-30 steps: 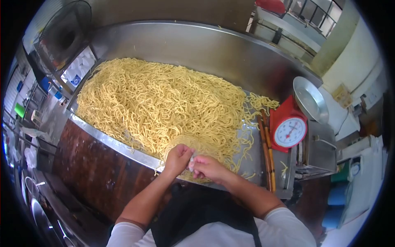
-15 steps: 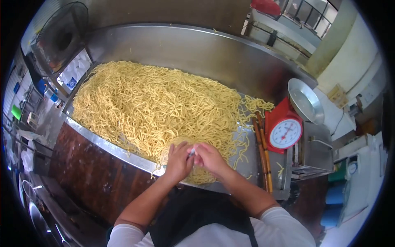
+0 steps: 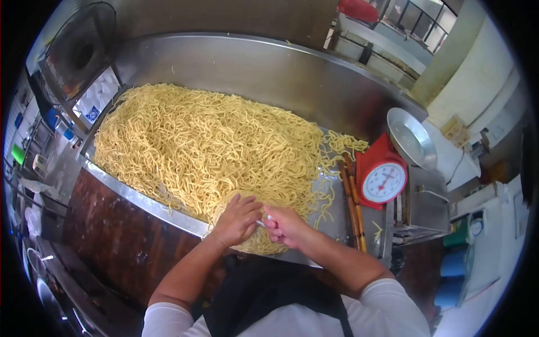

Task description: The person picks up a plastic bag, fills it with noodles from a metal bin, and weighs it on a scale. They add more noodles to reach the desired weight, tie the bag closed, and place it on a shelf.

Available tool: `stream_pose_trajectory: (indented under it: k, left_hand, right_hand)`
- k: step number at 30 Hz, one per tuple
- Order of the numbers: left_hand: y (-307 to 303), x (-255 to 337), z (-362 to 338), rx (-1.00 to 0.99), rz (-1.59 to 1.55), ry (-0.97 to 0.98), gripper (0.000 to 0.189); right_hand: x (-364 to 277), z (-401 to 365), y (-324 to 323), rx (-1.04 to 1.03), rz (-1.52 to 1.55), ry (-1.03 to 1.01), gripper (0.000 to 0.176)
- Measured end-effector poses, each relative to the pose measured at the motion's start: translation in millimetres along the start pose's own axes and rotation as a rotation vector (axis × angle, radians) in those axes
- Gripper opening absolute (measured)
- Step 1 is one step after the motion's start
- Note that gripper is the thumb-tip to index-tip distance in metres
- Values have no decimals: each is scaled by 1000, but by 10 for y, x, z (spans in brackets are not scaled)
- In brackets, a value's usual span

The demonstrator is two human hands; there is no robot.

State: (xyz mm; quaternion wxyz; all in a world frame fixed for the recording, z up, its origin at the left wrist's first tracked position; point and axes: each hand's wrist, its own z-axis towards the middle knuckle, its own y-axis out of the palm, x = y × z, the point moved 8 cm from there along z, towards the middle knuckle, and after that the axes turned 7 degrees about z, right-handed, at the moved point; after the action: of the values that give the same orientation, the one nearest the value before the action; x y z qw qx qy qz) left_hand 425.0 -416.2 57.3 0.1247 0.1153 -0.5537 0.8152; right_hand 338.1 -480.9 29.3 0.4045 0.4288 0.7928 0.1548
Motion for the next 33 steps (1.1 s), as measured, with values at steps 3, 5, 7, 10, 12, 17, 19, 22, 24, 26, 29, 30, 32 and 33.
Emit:
stream_pose_trajectory:
  k: [3, 5, 7, 10, 12, 17, 19, 22, 24, 26, 29, 30, 32, 33]
  left_hand:
    - [-44, 27, 17, 25, -26, -1, 36]
    - [-111, 58, 75, 29, -2, -120, 25]
    - [-136, 185, 175, 68, 35, -194, 28]
    - [-70, 132, 181, 113, 102, -292, 31]
    - [-2, 59, 173, 118, 129, -305, 32]
    - [38, 25, 113, 175, 103, -301, 23]
    - [45, 18, 116, 172, 112, -296, 21]
    - [39, 35, 130, 156, 117, -291, 17]
    - [29, 28, 130, 148, 122, -295, 15]
    - [50, 20, 118, 166, 104, -290, 16]
    - [66, -3, 109, 172, 98, -293, 18]
    - [74, -20, 108, 163, 97, -292, 19]
    - [30, -42, 142, 159, 81, -319, 20]
    - [19, -64, 151, 137, 47, -326, 21]
  right_hand:
    - [-34, -48, 14, 25, -43, -35, 23]
    - [-82, -54, 50, 34, -52, -61, 24]
    - [-101, -55, 102, 47, -57, -78, 25]
    - [-158, -52, 257, -7, -55, -161, 27]
    - [-144, -66, 271, -12, -149, -208, 27]
    - [-8, -31, 141, -41, -160, -215, 27]
    - [-26, -61, 147, -34, -153, -232, 27]
    - [-39, -127, 147, 9, -213, -237, 29]
    - [-18, -138, 134, 20, -234, -234, 28]
    - [6, -147, 102, 37, -264, -232, 28]
    - [7, -175, 135, 56, -295, -228, 26]
    - [-15, -187, 136, 72, -294, -233, 25]
    - [-25, -192, 84, 78, -311, -269, 25]
    - [-30, -194, 29, 105, -303, -311, 25]
